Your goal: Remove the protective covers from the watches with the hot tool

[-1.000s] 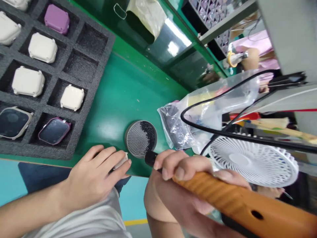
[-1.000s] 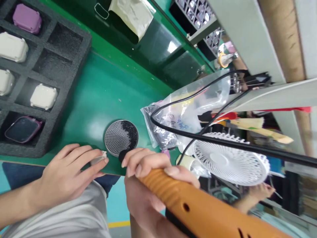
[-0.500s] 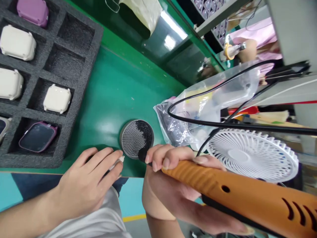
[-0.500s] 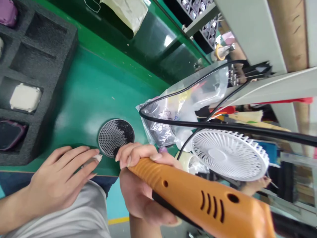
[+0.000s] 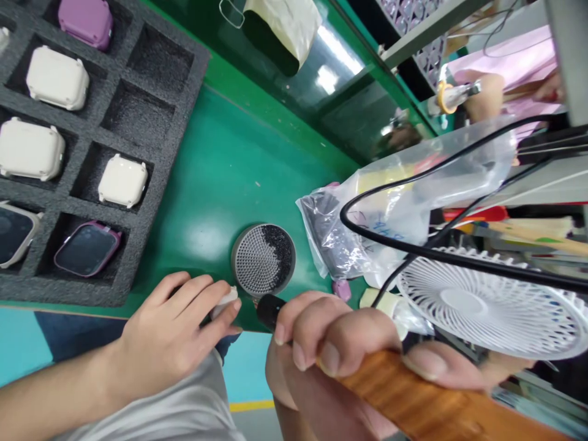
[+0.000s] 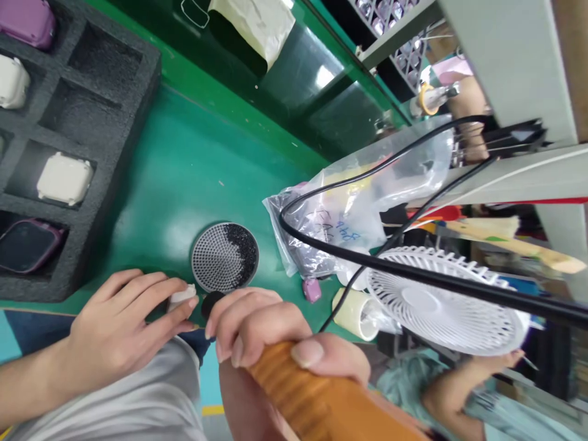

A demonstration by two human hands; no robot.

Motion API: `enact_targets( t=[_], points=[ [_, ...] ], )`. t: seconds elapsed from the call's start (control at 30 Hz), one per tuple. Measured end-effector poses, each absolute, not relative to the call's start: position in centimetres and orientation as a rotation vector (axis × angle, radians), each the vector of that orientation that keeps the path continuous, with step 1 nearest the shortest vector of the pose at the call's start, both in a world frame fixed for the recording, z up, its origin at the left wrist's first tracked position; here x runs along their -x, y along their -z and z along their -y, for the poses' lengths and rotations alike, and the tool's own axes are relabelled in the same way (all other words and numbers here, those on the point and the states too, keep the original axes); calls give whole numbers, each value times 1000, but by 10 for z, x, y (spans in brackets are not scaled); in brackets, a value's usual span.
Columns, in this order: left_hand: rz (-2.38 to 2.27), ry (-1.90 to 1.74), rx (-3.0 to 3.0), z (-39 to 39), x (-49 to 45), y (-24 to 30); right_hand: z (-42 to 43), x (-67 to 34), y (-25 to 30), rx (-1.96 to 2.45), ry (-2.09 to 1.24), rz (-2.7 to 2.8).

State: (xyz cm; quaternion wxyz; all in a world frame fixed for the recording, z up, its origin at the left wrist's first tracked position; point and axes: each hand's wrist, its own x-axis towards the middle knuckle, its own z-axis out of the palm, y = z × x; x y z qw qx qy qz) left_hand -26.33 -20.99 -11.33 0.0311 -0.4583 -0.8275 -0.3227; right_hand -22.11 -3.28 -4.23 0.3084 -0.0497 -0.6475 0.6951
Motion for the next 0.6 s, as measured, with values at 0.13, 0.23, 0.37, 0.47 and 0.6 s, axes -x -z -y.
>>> enact_targets(
  t=[0.13, 0.23, 0.37, 0.47, 0.6],
  points=[
    [2557, 1001, 1417, 210, 263, 115, 30, 221, 53, -61, -1943, 1701],
    [2560, 1010, 1411, 209, 263, 115, 36, 223, 55, 57, -1893, 1684],
    [2570, 1019, 1405, 209, 262, 115, 45, 224, 54, 158, -1853, 1664],
    [2581, 1009, 1412, 210, 262, 114, 44, 225, 53, 120, -1912, 1752],
    [2564, 1013, 1419, 209, 264, 113, 34, 227, 48, 79, -1948, 2060]
  ],
)
